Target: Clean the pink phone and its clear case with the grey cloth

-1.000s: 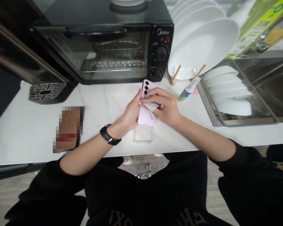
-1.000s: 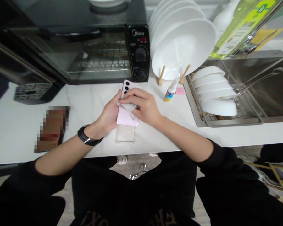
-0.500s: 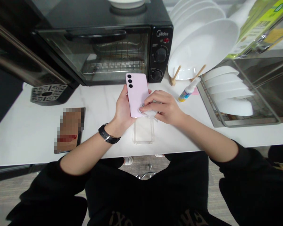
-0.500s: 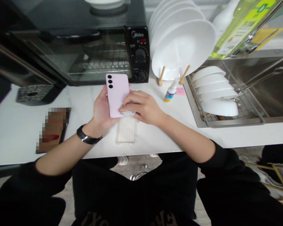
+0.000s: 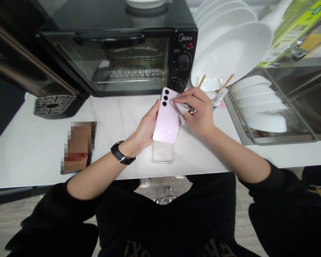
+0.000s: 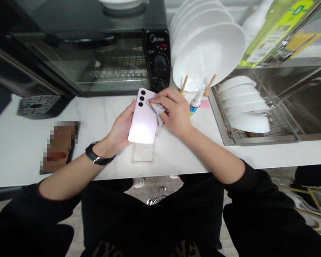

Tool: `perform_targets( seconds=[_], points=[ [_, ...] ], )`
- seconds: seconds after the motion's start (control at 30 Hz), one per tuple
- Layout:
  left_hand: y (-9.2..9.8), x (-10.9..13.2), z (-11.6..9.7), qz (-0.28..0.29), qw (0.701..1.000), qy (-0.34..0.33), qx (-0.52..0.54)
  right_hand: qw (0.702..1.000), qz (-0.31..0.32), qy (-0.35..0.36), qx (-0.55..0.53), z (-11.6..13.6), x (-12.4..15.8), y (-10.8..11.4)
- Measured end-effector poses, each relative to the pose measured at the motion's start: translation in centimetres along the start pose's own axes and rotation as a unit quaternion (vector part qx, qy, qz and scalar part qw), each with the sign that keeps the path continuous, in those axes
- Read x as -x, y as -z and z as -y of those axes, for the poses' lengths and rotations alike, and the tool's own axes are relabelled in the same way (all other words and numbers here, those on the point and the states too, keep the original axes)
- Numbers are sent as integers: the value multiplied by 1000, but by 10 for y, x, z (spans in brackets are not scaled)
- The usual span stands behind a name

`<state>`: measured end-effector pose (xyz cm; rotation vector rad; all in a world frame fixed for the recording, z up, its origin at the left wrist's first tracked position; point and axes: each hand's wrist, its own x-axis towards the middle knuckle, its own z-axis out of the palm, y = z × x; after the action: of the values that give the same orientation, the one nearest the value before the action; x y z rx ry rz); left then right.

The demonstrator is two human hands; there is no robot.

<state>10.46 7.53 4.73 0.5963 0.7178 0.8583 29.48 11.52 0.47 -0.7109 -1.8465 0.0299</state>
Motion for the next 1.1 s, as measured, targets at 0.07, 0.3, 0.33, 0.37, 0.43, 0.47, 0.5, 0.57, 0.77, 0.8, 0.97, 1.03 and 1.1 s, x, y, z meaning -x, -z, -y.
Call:
perform_targets(
  seconds=[0.07, 0.3, 0.33, 0.37, 0.43, 0.47, 0.5, 0.57, 0.77, 0.8, 0.97, 1.03, 1.1],
  points=[
    [-1, 1, 4, 18, 999, 39, -11, 1000, -12, -23, -1, 1, -1, 1],
    [2, -3, 18, 14, 999, 45, -3, 999, 5, -15, -37, 18, 1, -4],
    [2, -4, 19, 2, 999, 33, 9, 999, 13, -2, -45, 21, 2, -6],
    [2, -5, 20, -10, 999, 23, 24, 998, 20, 8, -53, 24, 2, -7],
    [1, -5, 19, -26, 998, 14, 52, 997, 34, 27, -66, 29, 4, -10],
    [-1, -4, 18, -33, 997, 8, 64, 995, 46, 38, -73, 31, 5, -11],
    [-2, -4, 16, -38, 997, -1, 72, 993, 63, 52, -80, 34, 5, -12],
    [-4, -2, 11, -43, 996, -16, 81, 987, 101, 84, -91, 37, 7, -14],
    [3, -2, -4, -67, 993, -78, 53, 979, 137, 132, -79, 33, 7, -17],
    [5, -2, -6, -66, 992, -93, 55, 980, 132, 131, -72, 31, 7, -17],
    [8, -4, -7, -61, 989, -120, 70, 987, 107, 109, -42, 17, 3, -10],
    [7, -4, -7, -68, 989, -120, 61, 989, 105, 95, -37, 14, 2, -8],
    [6, -5, -6, -70, 989, -122, 55, 991, 101, 86, -30, 12, 1, -7]
  ],
)
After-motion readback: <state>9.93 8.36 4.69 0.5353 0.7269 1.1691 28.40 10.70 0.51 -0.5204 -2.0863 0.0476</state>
